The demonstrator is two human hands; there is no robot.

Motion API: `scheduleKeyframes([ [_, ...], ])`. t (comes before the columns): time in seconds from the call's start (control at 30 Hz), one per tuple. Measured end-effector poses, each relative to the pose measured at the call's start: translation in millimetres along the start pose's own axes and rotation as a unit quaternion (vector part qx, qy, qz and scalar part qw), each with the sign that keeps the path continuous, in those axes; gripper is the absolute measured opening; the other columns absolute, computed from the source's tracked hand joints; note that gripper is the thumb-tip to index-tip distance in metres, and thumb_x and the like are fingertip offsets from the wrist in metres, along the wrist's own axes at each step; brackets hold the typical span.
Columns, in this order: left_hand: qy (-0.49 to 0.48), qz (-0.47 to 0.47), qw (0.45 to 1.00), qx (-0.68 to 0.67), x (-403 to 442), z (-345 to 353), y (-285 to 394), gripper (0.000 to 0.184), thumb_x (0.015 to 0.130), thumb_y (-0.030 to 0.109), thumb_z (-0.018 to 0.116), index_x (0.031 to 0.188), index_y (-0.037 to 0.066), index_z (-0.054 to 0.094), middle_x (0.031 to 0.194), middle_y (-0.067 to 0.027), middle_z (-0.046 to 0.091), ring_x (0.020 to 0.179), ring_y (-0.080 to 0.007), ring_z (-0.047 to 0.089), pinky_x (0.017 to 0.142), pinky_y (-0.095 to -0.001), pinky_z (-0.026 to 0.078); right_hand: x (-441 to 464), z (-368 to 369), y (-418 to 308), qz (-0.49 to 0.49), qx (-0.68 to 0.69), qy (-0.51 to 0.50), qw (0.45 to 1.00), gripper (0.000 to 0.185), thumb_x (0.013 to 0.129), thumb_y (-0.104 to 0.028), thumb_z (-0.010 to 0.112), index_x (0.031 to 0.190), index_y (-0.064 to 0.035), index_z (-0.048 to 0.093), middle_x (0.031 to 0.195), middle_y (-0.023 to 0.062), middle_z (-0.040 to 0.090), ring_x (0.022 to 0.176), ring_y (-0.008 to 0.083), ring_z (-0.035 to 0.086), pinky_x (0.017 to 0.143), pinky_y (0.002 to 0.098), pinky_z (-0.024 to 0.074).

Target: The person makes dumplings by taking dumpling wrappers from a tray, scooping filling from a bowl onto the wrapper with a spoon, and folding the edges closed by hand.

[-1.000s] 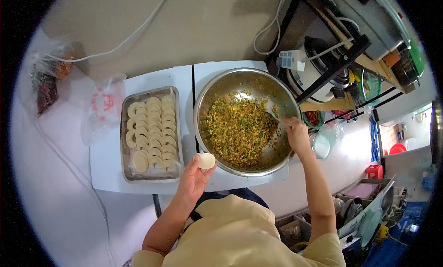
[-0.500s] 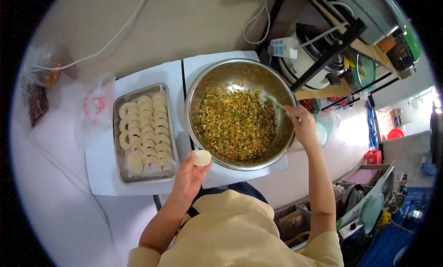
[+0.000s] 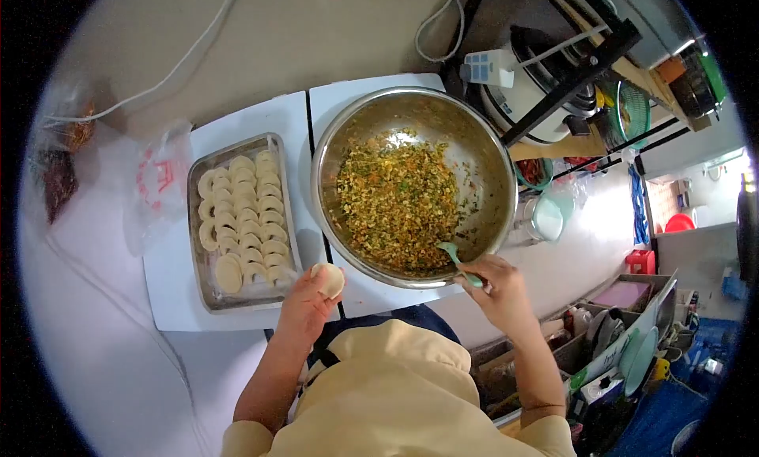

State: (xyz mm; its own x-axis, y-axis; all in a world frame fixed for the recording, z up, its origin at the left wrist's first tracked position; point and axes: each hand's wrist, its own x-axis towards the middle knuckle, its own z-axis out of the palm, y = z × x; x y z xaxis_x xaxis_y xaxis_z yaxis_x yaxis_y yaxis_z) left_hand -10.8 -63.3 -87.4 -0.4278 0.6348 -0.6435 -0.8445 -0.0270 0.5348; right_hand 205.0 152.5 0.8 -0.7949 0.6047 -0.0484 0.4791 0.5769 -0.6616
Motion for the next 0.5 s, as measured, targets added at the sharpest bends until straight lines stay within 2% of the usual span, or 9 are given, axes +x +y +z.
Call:
scheduleKeyframes([
  [0.07, -0.03, 0.023, 0.999, -0.004, 1, -2, 3, 0.03, 0.089, 0.024, 0.061, 0.111, 0.005, 0.054, 0.114, -0.0123, 0.057, 0.105, -0.0244, 0.055, 0.092, -0.0414, 0.044, -3, 9, -3, 0.024, 0.044, 0.015, 0.999, 0.015, 0.081, -0.009, 0.064, 0.093, 0.0001, 0.064, 0.082, 0.0155, 0.062, 0.067, 0.0315, 0.059, 0.059, 0.0358, 0.0499],
  [0.13, -0.058, 0.046, 0.997, -0.013, 0, 8, 10, 0.029, 0.089, 0.023, 0.061, 0.111, 0.005, 0.055, 0.113, -0.0132, 0.057, 0.103, -0.0249, 0.056, 0.09, -0.0406, 0.046, -7, 19, 2, 0.04, 0.087, 0.173, 0.98, 0.015, 0.082, -0.007, 0.064, 0.095, -0.0003, 0.064, 0.082, 0.0131, 0.063, 0.067, 0.0226, 0.061, 0.059, 0.0293, 0.0497],
  [0.23, -0.084, 0.029, 0.994, -0.062, -4, 25, 19, 0.023, 0.089, 0.018, 0.06, 0.109, 0.005, 0.056, 0.11, -0.014, 0.059, 0.099, -0.0247, 0.058, 0.085, -0.0375, 0.049, -14, 23, 11, 0.056, 0.118, 0.22, 0.967, 0.012, 0.085, -0.004, 0.061, 0.096, 0.0008, 0.064, 0.087, 0.0124, 0.066, 0.071, 0.0175, 0.063, 0.061, 0.0265, 0.0498],
  [0.27, -0.091, 0.023, 0.993, -0.074, -5, 30, 19, 0.022, 0.089, 0.016, 0.06, 0.108, 0.005, 0.057, 0.107, -0.0139, 0.06, 0.096, -0.0246, 0.059, 0.083, -0.0363, 0.049, -17, 26, 15, 0.058, 0.119, 0.218, 0.967, 0.012, 0.085, -0.004, 0.061, 0.096, 0.0008, 0.064, 0.087, 0.0124, 0.066, 0.071, 0.0175, 0.063, 0.061, 0.0265, 0.0498],
  [0.33, -0.098, 0.018, 0.991, -0.087, -2, 31, 17, 0.021, 0.089, 0.015, 0.06, 0.107, 0.004, 0.057, 0.105, -0.0138, 0.061, 0.094, -0.0245, 0.06, 0.081, -0.0352, 0.05, -20, 30, 23, 0.077, 0.224, 0.239, 0.942, 0.015, 0.089, -0.009, 0.058, 0.095, 0.004, 0.064, 0.077, 0.0083, 0.063, 0.068, 0.0131, 0.059, 0.062, 0.025, 0.0469],
  [0.5, -0.141, 0.005, 0.987, -0.081, 10, 24, 2, 0.024, 0.089, 0.019, 0.06, 0.108, 0.004, 0.057, 0.101, -0.0131, 0.064, 0.088, -0.0222, 0.062, 0.075, -0.0357, 0.05, -25, 27, 31, 0.083, 0.244, 0.205, 0.944, 0.016, 0.089, -0.009, 0.058, 0.095, 0.0055, 0.064, 0.081, 0.0093, 0.063, 0.071, 0.0142, 0.059, 0.065, 0.0262, 0.0472],
])
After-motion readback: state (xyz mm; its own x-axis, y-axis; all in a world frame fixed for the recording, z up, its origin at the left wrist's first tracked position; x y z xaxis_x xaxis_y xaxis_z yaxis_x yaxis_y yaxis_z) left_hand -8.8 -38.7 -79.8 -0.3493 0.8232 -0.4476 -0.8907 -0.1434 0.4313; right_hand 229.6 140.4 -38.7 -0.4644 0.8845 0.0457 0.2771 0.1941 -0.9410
